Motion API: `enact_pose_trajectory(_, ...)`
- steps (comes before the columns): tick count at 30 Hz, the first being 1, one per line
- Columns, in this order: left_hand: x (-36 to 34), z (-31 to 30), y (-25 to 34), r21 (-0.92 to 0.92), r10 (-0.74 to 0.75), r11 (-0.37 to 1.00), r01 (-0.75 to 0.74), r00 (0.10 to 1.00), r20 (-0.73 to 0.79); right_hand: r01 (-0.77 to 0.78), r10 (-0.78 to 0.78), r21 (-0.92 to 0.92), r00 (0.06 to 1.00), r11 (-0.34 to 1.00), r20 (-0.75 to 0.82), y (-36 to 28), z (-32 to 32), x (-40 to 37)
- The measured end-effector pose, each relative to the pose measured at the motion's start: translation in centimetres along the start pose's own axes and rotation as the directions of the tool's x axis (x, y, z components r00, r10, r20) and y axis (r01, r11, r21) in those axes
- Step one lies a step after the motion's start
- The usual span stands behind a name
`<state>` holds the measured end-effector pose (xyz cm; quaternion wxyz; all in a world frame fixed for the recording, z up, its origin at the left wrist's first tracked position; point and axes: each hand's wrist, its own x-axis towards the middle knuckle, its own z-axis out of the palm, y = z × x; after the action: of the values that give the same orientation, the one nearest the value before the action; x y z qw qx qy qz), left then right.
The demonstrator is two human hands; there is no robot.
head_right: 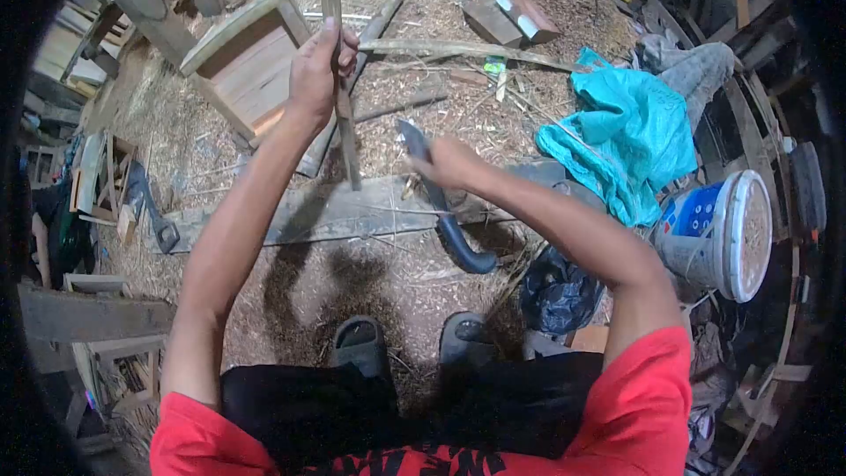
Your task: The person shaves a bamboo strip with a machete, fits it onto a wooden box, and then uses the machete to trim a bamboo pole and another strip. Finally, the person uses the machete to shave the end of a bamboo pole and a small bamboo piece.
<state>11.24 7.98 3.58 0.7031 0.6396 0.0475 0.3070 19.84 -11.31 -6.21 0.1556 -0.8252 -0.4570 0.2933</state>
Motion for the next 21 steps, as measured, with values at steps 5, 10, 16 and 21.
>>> enact_pose_trajectory(5, -1.2, 0.1, 1.2, -0.016, -0.05, 0.999, 0.05, 0.999, -0.001, 0.059, -0.105, -0.306, 0.985, 0.95, -0.136, 3.7, 7.8, -7.1)
enact_pose_trajectory(10, -2.1, -0.5, 2.1, -0.086, -0.03, 0.996, 0.034, 0.998, 0.054, -0.009, 0.009, -0.147, 1.0, 0.989, -0.002, 4.7, 7.9, -5.9)
enact_pose_trajectory(16, -3.4, -2.3, 2.9, -0.204, -0.003, 0.979, 0.02, 0.997, 0.083, -0.197, 0.248, 0.194, 0.924, 0.961, -0.292, 6.1, 7.2, -4.0)
enact_pose_trajectory(21, -3.7, -3.5, 3.6, -0.183, -0.004, 0.983, 0.003, 1.0, 0.0, -0.341, 0.384, 0.186, 0.871, 0.922, -0.308, 4.2, 2.2, -3.8)
